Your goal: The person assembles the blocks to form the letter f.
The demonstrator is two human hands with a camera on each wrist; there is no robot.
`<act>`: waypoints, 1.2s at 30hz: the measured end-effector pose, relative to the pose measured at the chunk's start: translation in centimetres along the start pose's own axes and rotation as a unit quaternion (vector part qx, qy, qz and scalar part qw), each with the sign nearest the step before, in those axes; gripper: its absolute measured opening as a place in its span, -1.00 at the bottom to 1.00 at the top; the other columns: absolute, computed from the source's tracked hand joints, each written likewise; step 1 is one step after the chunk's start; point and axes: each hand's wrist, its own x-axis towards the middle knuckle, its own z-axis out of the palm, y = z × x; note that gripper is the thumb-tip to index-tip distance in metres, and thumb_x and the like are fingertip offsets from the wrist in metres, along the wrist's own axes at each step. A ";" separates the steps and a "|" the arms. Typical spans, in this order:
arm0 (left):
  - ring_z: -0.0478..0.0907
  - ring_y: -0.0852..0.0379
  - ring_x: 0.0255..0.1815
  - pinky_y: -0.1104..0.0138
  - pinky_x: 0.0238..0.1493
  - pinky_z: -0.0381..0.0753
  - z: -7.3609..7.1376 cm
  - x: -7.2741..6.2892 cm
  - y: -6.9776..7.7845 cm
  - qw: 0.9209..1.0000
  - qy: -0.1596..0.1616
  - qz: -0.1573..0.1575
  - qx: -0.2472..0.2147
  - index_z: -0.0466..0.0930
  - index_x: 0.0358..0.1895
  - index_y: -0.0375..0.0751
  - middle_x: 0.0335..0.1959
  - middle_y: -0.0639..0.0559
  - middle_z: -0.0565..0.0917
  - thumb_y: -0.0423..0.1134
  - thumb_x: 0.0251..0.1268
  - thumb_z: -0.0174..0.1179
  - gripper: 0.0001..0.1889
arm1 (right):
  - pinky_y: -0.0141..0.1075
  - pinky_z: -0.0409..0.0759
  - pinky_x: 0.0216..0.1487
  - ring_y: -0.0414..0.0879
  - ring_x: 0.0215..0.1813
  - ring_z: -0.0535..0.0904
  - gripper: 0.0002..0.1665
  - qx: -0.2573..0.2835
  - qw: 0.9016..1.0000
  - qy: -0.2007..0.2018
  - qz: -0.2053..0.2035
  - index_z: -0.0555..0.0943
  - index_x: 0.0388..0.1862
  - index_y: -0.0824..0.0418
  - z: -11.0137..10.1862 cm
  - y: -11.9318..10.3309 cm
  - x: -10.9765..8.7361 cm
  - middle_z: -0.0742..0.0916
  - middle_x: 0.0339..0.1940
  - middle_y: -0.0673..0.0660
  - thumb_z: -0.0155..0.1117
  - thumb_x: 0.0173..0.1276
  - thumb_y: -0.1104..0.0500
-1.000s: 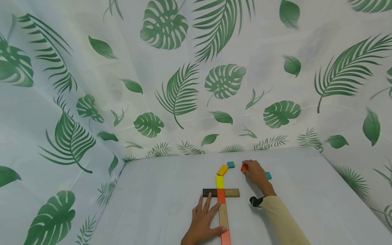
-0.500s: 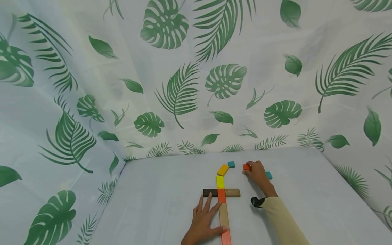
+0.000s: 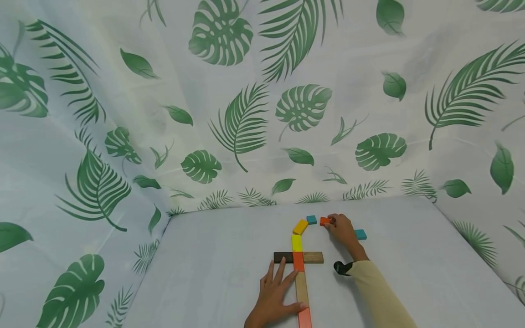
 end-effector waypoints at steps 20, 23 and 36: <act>-0.21 -0.27 0.60 -0.17 0.24 0.16 0.4 -0.1 0.1 1.000 -0.002 0.001 0.006 0.15 0.49 0.40 0.64 0.11 -0.17 0.58 0.04 0.03 -0.11 | -0.04 0.56 -0.17 0.07 -0.21 0.57 -0.60 -0.034 0.998 -0.013 0.048 0.59 0.07 0.36 0.2 -0.9 0.2 0.67 -0.21 0.30 0.31 0.35 0.14; -0.21 -0.26 0.60 -0.16 0.25 0.16 0.3 -0.1 0.2 1.000 0.000 0.001 0.013 0.13 0.49 0.41 0.64 0.12 -0.17 0.57 0.05 0.04 -0.11 | -0.03 0.55 -0.17 0.08 -0.21 0.57 -0.60 -0.037 0.998 -0.010 0.046 0.59 0.07 0.36 0.1 -1.0 0.2 0.68 -0.21 0.31 0.31 0.35 0.13; -0.23 -0.26 0.60 -0.16 0.26 0.14 -0.2 -0.1 0.3 1.000 -0.001 -0.004 0.006 0.17 0.49 0.38 0.64 0.12 -0.18 0.57 0.03 0.05 -0.10 | -0.01 0.55 -0.10 0.09 -0.18 0.55 -0.59 -0.024 0.998 -0.015 0.055 0.58 0.08 0.34 0.5 -0.7 0.5 0.68 -0.18 0.30 0.29 0.37 0.10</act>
